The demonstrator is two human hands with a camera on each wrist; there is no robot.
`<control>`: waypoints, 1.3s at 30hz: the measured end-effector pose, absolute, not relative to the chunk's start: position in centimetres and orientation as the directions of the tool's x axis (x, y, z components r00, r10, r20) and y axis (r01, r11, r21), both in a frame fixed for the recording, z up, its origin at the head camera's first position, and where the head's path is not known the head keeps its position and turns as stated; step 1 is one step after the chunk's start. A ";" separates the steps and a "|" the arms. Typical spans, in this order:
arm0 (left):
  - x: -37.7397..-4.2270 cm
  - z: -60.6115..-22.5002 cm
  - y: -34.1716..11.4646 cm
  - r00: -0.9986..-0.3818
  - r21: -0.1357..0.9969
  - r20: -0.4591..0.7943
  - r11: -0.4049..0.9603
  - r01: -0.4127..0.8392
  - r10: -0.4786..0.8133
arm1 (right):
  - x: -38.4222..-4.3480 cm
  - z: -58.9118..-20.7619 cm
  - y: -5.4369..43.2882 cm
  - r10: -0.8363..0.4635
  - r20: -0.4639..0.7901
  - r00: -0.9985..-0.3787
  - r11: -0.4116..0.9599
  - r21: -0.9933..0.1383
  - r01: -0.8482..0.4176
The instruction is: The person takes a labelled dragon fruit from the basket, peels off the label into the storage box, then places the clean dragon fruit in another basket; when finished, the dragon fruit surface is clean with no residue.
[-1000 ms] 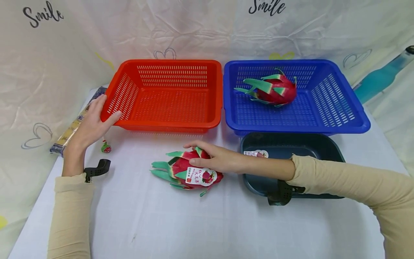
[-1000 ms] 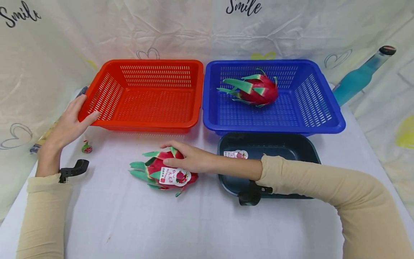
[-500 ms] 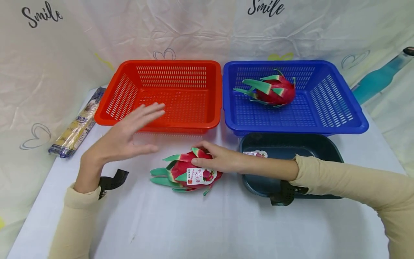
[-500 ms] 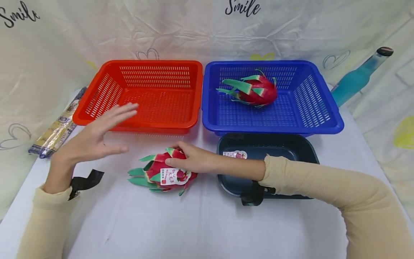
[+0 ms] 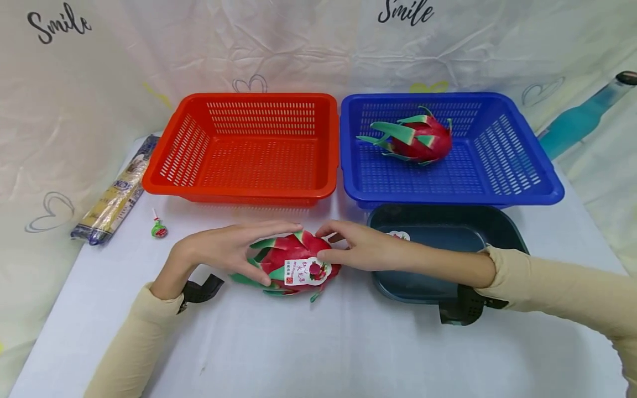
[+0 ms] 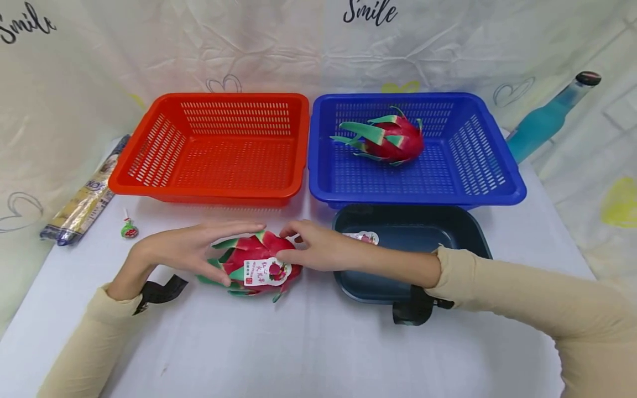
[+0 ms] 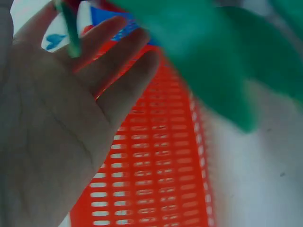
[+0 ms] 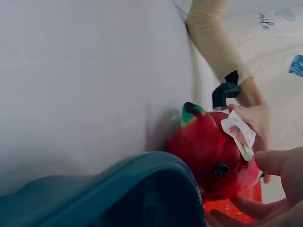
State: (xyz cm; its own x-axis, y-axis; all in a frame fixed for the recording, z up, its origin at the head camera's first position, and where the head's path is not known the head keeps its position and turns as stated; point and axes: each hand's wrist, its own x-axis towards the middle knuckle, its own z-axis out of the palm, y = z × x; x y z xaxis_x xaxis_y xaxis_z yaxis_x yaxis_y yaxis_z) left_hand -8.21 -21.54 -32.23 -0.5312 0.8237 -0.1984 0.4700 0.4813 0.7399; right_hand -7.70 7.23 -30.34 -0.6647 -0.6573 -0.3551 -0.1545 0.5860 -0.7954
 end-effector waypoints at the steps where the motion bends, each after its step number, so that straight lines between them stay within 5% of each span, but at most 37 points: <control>1: -8.3 -32.4 -21.4 -0.525 0.752 -0.208 0.478 0.453 0.825 | -7.5 -30.2 7.5 -0.650 -0.332 -0.683 0.591 -0.786 -0.181; 6: -8.4 -33.2 -20.9 -0.518 0.772 -0.222 0.473 0.424 0.826 | -6.5 -29.6 8.6 -0.666 -0.145 -0.732 0.563 -0.741 -0.366; 13: -8.0 -33.7 -20.0 -0.599 0.710 -0.161 0.513 0.482 0.785 | -5.5 -29.6 8.2 -0.742 0.075 -0.667 0.451 -0.680 -0.578; 21: -7.9 -34.1 -19.4 -0.668 0.672 -0.133 0.562 0.482 0.732 | -5.7 -30.5 7.5 -0.744 0.100 -0.661 0.469 -0.626 -0.623; 39: -7.9 -34.3 -19.4 -0.684 0.684 -0.146 0.572 0.452 0.715 | -5.5 -31.5 6.3 -0.732 0.147 -0.666 0.514 -0.523 -0.680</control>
